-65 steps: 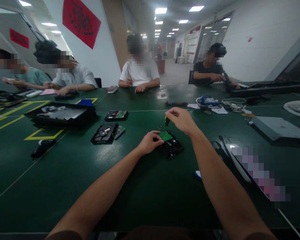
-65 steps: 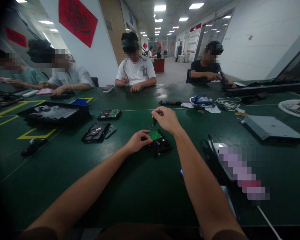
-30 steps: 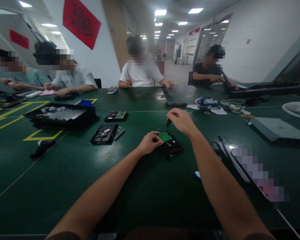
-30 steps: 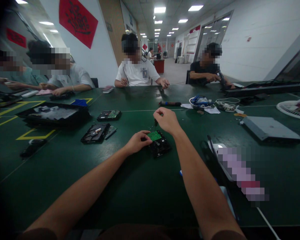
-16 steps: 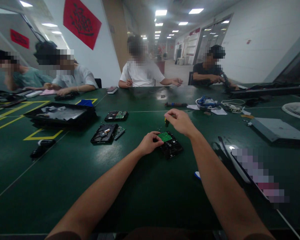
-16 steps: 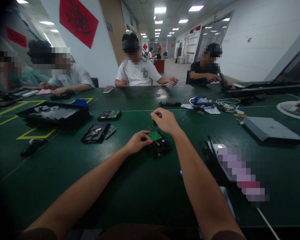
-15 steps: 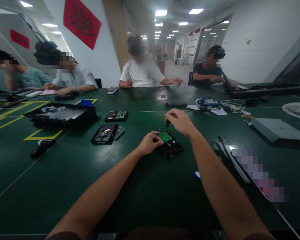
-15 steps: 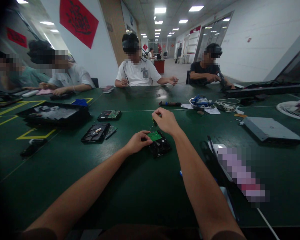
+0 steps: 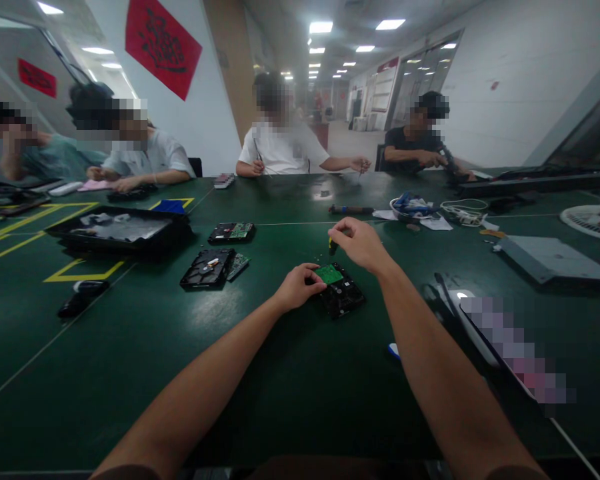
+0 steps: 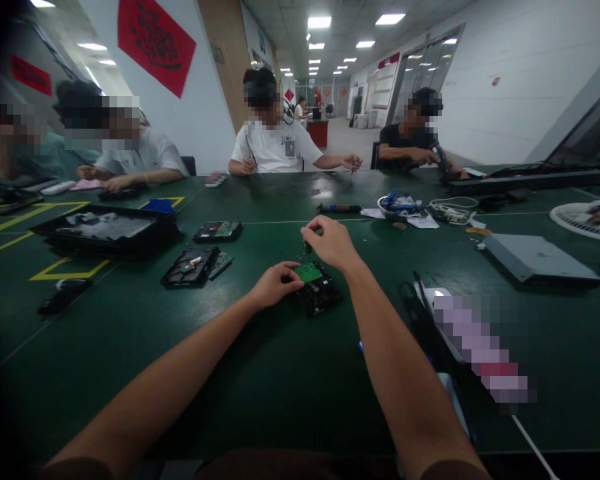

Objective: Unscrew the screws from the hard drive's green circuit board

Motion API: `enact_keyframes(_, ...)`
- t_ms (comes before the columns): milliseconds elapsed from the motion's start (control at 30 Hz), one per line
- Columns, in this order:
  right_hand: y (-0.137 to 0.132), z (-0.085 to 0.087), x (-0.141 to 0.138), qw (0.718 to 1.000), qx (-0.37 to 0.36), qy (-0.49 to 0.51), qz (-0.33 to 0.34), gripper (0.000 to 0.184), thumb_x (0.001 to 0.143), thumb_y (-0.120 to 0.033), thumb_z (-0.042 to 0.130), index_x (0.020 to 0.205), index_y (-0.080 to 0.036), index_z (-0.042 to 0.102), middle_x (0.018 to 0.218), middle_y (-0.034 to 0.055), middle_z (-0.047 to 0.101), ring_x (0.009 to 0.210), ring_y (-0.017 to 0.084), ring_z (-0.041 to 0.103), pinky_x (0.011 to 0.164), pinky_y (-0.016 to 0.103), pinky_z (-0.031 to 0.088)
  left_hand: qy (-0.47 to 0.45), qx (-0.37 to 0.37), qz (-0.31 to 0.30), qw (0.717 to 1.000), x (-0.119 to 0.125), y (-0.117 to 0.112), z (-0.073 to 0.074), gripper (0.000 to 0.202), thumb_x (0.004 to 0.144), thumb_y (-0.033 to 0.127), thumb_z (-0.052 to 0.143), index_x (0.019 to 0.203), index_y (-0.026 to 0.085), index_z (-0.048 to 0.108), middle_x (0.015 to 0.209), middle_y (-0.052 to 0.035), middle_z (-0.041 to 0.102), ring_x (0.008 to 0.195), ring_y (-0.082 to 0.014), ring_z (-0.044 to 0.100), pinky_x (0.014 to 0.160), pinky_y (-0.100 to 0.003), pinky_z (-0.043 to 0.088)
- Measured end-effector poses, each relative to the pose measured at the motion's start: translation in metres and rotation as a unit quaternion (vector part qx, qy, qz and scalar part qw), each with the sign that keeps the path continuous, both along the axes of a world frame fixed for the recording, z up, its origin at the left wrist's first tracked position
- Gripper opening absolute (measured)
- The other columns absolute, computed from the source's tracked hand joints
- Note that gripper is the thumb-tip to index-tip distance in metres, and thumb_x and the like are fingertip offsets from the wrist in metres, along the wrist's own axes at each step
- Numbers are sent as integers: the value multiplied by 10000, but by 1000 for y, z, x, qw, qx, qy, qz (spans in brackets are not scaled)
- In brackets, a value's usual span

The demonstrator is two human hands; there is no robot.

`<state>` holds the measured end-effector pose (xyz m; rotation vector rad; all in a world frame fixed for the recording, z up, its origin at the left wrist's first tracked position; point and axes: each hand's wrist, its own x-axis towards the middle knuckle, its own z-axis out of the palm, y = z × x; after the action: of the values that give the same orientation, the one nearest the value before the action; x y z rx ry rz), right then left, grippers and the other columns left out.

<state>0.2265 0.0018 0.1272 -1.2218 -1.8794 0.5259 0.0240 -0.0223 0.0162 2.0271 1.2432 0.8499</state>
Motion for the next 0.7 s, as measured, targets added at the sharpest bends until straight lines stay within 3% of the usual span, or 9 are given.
enact_keyframes(100, 0, -1, 0, 999, -36, 23, -18, 154, 907, -355, 606, 885, -211, 654, 875, 44, 741, 631, 158, 611, 587, 295, 452, -1, 1, 0, 1000, 0, 0, -1, 105, 824, 298, 766, 799, 197, 760, 1340, -94, 633, 1267, -275, 589, 1087, -437, 447)
enact_keyframes(233, 0, -4, -3, 995, -55, 62, 57, 239, 974, -421, 523, 970, -225, 659, 974, 50, 746, 564, 128, 605, 549, 286, 467, -6, 3, -2, 1000, 0, 0, -2, 96, 824, 291, 765, 799, 199, 762, 1339, -88, 635, 1274, -269, 584, 1087, -425, 448)
enact_keyframes(333, 1, -5, -5, 992, -63, 65, 85, 308, 994, -465, 489, 1076, -233, 674, 884, 42, 730, 606, 145, 632, 566, 281, 483, -4, 4, -2, 1000, 1, 0, -2, 95, 824, 294, 766, 800, 202, 762, 1349, -82, 631, 1269, -269, 589, 1089, -419, 447)
enact_keyframes(467, 2, -4, -2, 999, -19, 24, 36, 246, 936, -448, 587, 962, -226, 689, 892, 36, 737, 726, 176, 648, 640, 292, 489, -5, 3, 1, 1000, 0, 0, -2, 104, 819, 299, 770, 791, 200, 757, 1344, -83, 634, 1261, -275, 594, 1087, -420, 450)
enact_keyframes(567, 3, -4, 0, 999, -21, 21, -18, 187, 898, -397, 625, 884, -216, 670, 883, 38, 739, 674, 169, 634, 617, 293, 477, -8, 1, 3, 1000, 0, 1, -3, 105, 818, 303, 771, 799, 200, 758, 1349, -87, 630, 1266, -273, 591, 1096, -422, 444)
enact_keyframes(700, 2, -5, -1, 996, -60, 56, 21, 217, 953, -404, 554, 945, -225, 676, 973, 41, 747, 531, 117, 586, 538, 279, 464, -2, 1, -2, 1000, 0, 2, -3, 92, 816, 292, 771, 796, 203, 760, 1343, -84, 635, 1261, -273, 595, 1093, -426, 449)
